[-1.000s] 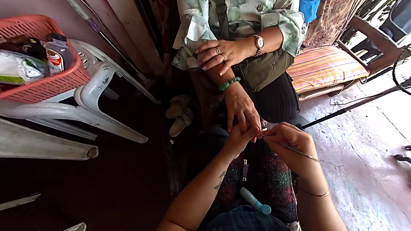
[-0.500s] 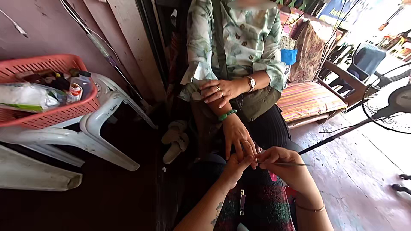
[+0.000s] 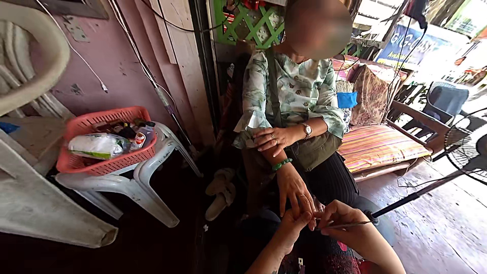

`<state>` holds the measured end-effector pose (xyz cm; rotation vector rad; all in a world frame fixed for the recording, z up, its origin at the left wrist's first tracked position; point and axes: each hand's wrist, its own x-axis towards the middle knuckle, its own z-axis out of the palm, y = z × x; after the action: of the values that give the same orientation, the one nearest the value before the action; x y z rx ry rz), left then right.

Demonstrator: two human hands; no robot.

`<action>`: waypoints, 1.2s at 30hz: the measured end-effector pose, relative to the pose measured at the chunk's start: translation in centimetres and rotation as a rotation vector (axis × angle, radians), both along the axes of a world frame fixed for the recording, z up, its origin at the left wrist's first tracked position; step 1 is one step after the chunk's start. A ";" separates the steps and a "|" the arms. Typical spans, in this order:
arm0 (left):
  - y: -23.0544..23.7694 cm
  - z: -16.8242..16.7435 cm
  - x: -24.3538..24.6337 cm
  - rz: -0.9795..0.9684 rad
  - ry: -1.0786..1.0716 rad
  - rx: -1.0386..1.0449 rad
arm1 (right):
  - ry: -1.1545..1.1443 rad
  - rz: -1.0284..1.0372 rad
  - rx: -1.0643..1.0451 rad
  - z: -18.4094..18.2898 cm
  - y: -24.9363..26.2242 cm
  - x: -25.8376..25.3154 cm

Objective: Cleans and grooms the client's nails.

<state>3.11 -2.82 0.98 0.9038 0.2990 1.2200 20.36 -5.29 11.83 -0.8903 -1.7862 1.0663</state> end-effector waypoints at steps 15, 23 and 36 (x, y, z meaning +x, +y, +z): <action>-0.4 0.8 -0.1 0.030 0.113 0.014 | -0.074 -0.161 0.054 1.0 -1.2 -1.1; -0.4 1.1 0.0 0.005 0.085 0.007 | -0.096 -0.144 0.066 1.0 -1.5 -0.9; -0.3 1.3 0.0 -0.005 0.057 0.001 | -0.155 -0.147 0.134 1.3 -1.6 -1.2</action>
<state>3.09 -3.10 2.24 0.9409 0.3418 1.1916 19.16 -6.86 13.12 -1.0273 -1.8637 0.7925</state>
